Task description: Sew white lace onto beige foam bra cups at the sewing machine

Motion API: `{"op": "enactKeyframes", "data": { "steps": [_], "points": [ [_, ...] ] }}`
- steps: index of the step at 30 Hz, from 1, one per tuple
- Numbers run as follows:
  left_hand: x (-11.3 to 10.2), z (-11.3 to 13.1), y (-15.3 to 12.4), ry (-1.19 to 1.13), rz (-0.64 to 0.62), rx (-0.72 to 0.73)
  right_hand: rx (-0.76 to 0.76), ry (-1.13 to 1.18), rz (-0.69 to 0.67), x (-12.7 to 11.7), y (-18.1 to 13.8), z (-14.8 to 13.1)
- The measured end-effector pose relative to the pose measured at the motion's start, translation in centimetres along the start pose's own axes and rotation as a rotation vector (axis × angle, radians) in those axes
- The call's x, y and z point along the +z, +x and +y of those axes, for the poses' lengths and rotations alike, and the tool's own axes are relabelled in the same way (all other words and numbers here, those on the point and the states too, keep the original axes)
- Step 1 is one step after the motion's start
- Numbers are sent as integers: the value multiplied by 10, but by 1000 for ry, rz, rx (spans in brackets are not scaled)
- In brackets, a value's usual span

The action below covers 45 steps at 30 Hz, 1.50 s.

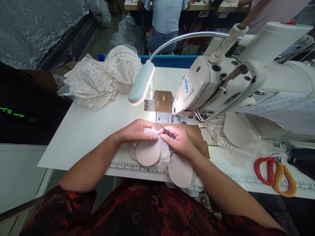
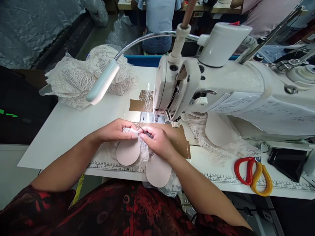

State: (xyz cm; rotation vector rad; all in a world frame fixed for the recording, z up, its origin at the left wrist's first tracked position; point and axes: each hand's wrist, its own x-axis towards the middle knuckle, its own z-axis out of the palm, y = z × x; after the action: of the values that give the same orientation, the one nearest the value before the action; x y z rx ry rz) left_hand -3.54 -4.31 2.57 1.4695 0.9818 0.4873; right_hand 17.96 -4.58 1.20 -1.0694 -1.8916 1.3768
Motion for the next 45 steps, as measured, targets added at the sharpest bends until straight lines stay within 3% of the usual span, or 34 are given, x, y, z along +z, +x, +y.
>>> {"op": "enactKeyframes", "data": {
  "steps": [3, 7, 16, 27, 33, 38, 45],
  "points": [
    [2, 0, 1, -80, -24, -29, 17, 75, 39, -2, -1, 3],
    [4, -1, 1, -145, 13, -50, 94, 241, -12, -9, -3, 9],
    [9, -4, 4, -211, 73, -76, 78, 158, -72, -9, -1, 0],
    [9, 0, 4, -196, -11, -78, 48, 169, -23, -1, 1, 4],
    [9, 0, 4, -178, -28, -116, 113, 223, -125, -6, 1, 2],
    [10, -4, 7, -151, -116, -104, 89, 234, -185, -3, 3, 0],
    [10, -4, 7, -99, -143, -107, 43, 67, -139, -2, 3, 4]
  ]
}}
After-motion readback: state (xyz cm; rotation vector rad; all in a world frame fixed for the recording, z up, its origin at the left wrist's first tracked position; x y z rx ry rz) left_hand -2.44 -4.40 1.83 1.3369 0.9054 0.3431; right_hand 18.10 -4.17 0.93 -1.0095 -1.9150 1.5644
